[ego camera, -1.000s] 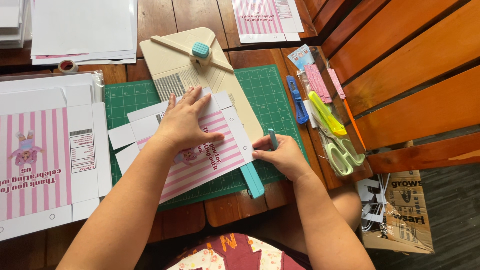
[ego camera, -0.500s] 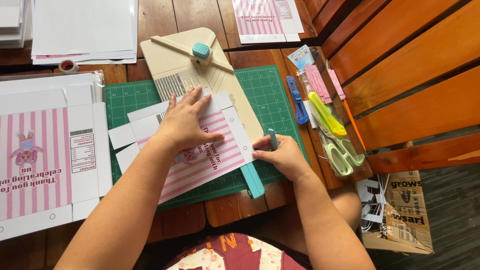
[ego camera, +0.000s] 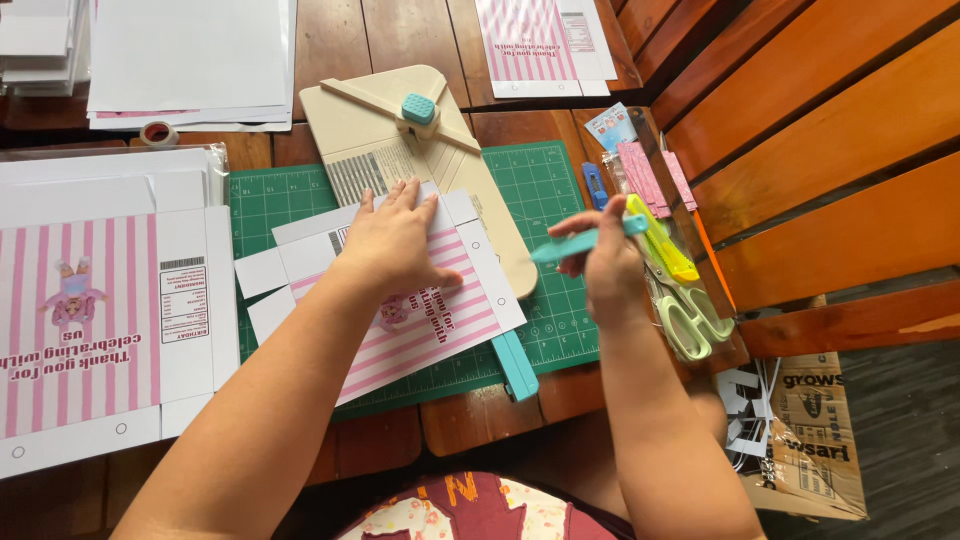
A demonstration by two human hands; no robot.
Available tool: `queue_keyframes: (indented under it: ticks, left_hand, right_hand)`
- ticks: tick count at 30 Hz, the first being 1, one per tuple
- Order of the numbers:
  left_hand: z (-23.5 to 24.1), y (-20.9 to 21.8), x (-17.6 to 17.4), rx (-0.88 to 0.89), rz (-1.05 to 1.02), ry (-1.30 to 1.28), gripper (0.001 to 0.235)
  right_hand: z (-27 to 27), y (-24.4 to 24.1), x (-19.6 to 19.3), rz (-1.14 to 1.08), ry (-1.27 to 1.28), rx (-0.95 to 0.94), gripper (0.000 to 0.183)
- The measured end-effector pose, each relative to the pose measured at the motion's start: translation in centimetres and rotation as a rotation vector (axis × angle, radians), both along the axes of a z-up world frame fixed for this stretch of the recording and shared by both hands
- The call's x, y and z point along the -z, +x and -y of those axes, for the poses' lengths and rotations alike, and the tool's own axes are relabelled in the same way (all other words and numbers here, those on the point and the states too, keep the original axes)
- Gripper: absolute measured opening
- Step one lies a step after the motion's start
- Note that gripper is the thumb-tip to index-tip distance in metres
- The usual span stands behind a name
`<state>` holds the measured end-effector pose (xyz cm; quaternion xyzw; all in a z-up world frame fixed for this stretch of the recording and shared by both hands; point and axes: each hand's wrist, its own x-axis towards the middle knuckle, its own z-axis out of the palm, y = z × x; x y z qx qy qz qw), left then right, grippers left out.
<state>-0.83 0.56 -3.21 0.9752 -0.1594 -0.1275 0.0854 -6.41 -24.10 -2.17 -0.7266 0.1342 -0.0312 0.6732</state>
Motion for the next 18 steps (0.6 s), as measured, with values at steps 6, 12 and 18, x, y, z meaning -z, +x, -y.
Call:
queue_keyframes:
  ticks: [6, 12, 18]
  left_hand:
    - [0.3, 0.1, -1.3, -0.024, -0.06, -0.034, 0.116]
    - [0.2, 0.2, -1.1, -0.022, -0.063, -0.061, 0.117]
    - [0.0, 0.1, -1.4, -0.026, -0.075, -0.091, 0.115]
  right_hand:
    - [-5.6, 5.0, 2.9, 0.143, 0.151, -0.002, 0.046]
    - [-8.6, 7.2, 5.6, 0.342, -0.088, -0.132, 0.016]
    - [-9.3, 7.2, 6.1, 0.365, -0.251, -0.135, 0.015]
